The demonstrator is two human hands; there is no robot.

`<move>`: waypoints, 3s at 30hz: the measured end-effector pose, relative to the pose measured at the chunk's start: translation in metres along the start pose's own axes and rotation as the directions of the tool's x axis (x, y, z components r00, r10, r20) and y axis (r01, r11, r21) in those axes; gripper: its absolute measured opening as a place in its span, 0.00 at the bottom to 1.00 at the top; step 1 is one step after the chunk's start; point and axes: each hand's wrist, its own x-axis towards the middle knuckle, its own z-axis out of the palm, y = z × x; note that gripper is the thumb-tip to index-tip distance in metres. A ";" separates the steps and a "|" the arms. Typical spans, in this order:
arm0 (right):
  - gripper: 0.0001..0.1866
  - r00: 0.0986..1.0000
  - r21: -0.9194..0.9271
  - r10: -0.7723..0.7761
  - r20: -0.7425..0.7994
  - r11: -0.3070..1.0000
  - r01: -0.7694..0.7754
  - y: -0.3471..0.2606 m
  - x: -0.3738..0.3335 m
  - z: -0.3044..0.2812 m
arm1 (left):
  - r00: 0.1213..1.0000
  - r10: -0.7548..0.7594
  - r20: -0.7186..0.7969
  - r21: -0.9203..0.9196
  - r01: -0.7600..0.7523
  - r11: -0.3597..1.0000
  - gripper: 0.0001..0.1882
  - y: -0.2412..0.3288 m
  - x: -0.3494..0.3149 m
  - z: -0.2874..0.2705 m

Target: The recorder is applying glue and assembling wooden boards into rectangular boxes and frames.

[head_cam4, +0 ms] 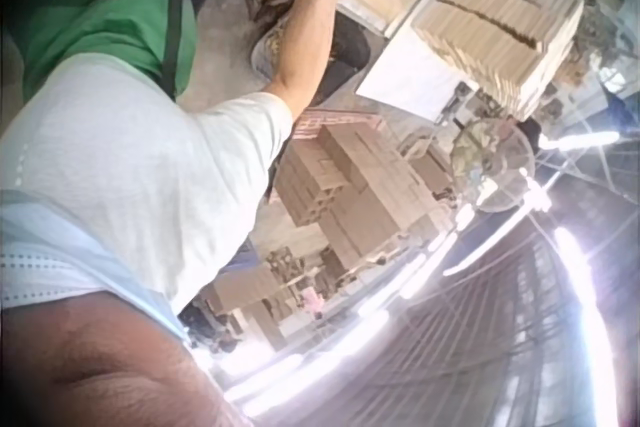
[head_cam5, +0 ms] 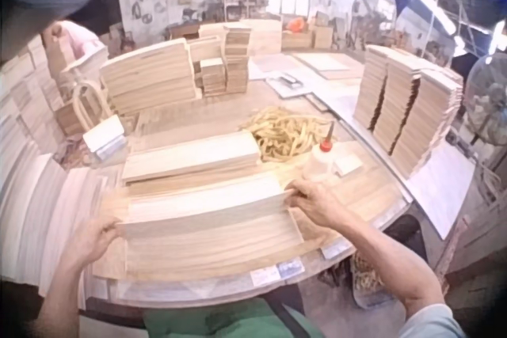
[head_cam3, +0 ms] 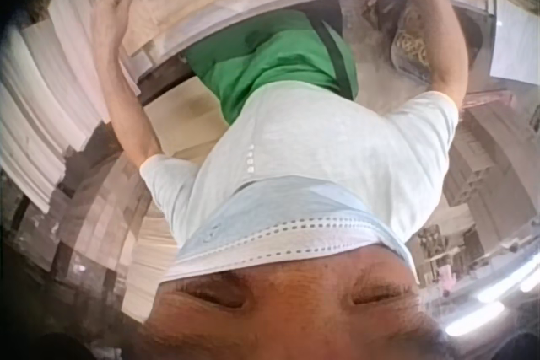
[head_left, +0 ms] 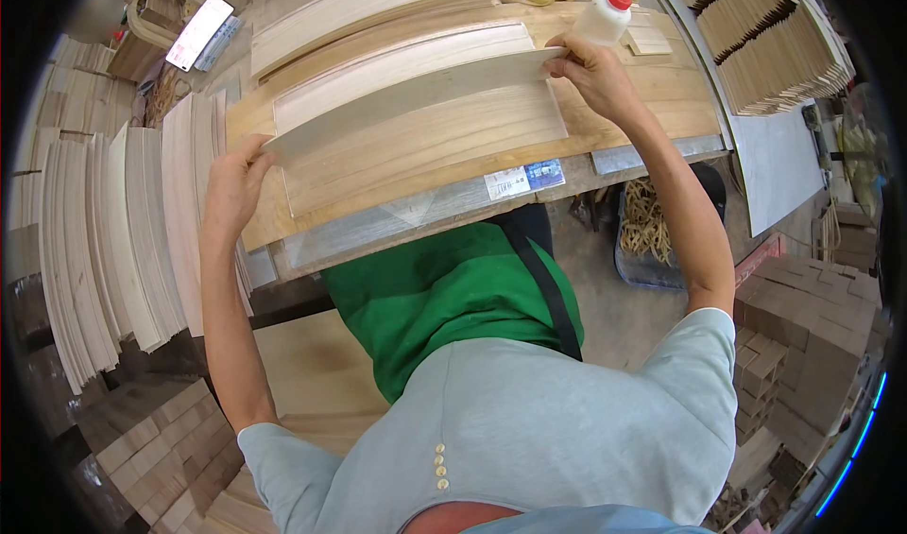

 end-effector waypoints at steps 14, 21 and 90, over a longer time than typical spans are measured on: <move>0.12 0.997 -0.029 0.035 0.066 0.999 -0.033 0.012 0.008 -0.007 | 0.979 0.190 -0.072 0.063 -0.186 0.981 0.13 -0.014 0.018 0.009; 0.22 0.951 0.363 0.068 -0.300 0.931 0.047 0.008 -0.015 -0.038 | 0.944 0.317 -0.092 0.236 -0.289 0.928 0.19 0.041 0.007 0.012; 0.17 0.836 0.052 0.065 -0.545 0.998 -0.044 -0.017 -0.085 0.040 | 0.905 0.424 -0.034 0.257 -0.402 0.879 0.10 0.100 0.058 0.069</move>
